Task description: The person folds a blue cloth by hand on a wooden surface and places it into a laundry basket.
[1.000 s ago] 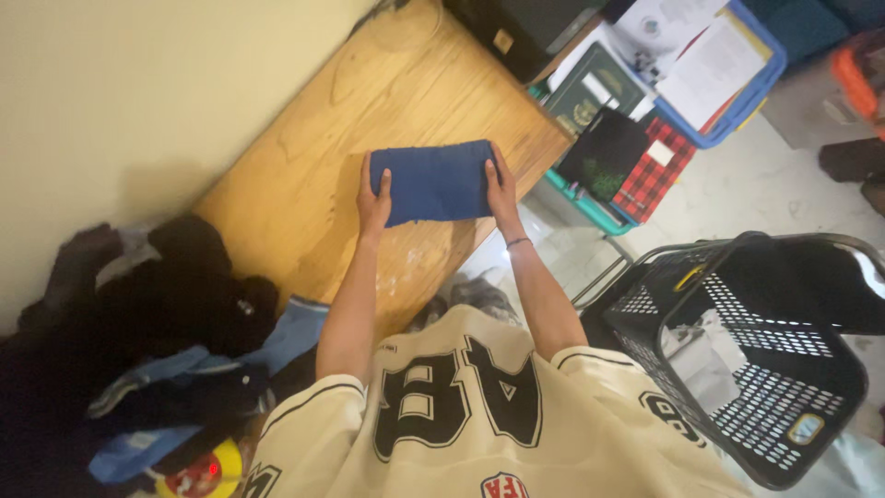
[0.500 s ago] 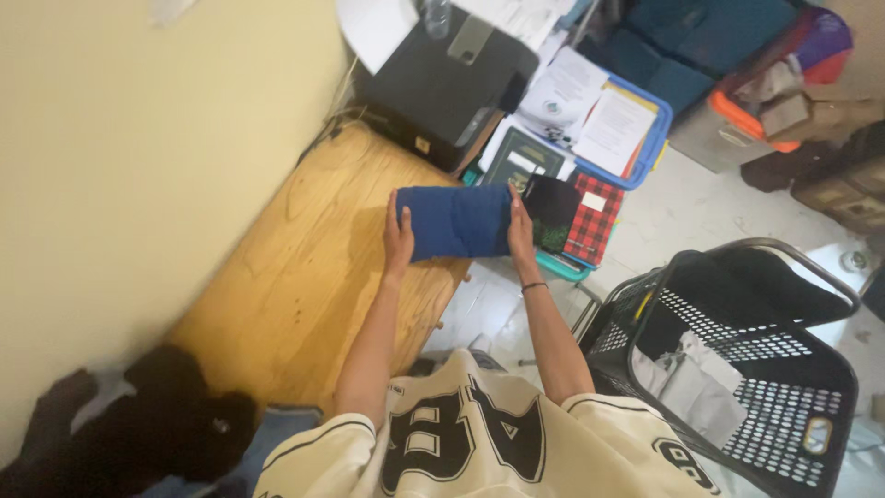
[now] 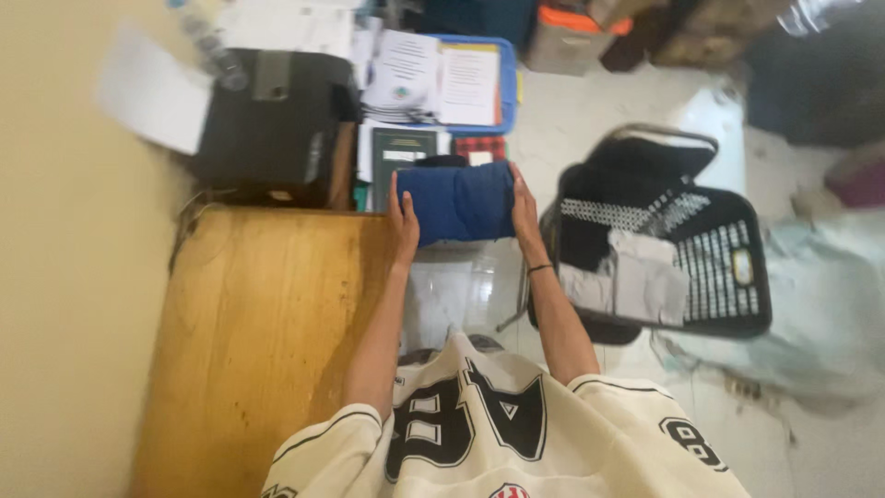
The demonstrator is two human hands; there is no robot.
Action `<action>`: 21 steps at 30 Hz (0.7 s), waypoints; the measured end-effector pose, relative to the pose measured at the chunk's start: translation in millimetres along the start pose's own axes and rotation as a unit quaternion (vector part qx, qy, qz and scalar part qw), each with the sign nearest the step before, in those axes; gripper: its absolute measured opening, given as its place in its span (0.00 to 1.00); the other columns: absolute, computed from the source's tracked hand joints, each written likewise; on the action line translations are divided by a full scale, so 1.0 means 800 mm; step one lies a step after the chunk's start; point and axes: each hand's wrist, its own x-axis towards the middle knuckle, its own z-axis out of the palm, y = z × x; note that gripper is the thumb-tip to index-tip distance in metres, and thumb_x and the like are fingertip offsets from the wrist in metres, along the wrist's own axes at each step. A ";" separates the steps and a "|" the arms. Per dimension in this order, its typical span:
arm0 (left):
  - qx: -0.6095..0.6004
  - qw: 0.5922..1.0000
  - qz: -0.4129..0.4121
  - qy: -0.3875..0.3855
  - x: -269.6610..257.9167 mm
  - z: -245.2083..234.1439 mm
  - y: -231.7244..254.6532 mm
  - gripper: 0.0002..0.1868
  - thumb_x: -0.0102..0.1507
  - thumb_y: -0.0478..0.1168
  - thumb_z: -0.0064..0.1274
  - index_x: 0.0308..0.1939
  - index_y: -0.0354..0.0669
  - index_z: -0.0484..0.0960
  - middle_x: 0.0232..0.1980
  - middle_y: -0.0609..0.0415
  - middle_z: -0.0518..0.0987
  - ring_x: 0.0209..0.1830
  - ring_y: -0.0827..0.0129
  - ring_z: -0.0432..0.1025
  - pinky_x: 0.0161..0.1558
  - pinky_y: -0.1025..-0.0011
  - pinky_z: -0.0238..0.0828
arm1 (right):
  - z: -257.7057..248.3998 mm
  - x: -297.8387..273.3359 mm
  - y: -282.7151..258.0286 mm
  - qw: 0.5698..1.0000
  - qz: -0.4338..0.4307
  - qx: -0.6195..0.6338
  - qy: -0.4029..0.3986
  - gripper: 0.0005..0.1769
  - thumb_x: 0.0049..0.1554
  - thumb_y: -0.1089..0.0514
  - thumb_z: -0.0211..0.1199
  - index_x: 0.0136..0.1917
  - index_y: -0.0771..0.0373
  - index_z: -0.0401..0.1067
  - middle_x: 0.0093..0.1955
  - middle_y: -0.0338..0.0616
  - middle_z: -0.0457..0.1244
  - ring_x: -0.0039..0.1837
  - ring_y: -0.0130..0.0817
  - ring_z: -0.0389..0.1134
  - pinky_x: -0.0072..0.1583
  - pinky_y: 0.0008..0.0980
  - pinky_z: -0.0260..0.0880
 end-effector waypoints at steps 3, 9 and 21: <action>0.010 0.999 0.038 -0.023 0.001 0.071 0.002 0.29 0.77 0.50 0.34 0.77 0.38 0.61 0.80 0.44 0.62 0.82 0.55 0.54 0.79 0.63 0.48 | -0.062 0.003 0.021 0.998 -0.022 0.043 0.042 0.36 0.71 0.38 0.38 0.79 0.65 0.58 0.81 0.50 0.54 0.83 0.42 0.50 0.81 0.36 0.43; -0.024 0.992 0.033 -0.116 -0.020 0.176 0.006 0.29 0.77 0.49 0.34 0.78 0.39 0.60 0.81 0.45 0.61 0.83 0.56 0.54 0.80 0.63 0.47 | -0.156 -0.062 -0.015 0.989 0.031 -0.020 0.143 0.37 0.70 0.37 0.36 0.79 0.64 0.59 0.81 0.47 0.54 0.83 0.40 0.48 0.80 0.34 0.42; -0.073 0.956 0.005 -0.283 -0.075 0.315 0.035 0.27 0.77 0.44 0.35 0.79 0.39 0.59 0.82 0.43 0.60 0.83 0.54 0.53 0.80 0.62 0.47 | -0.281 -0.149 -0.005 0.949 0.049 -0.045 0.309 0.37 0.71 0.37 0.37 0.78 0.66 0.60 0.81 0.48 0.55 0.84 0.40 0.50 0.81 0.34 0.43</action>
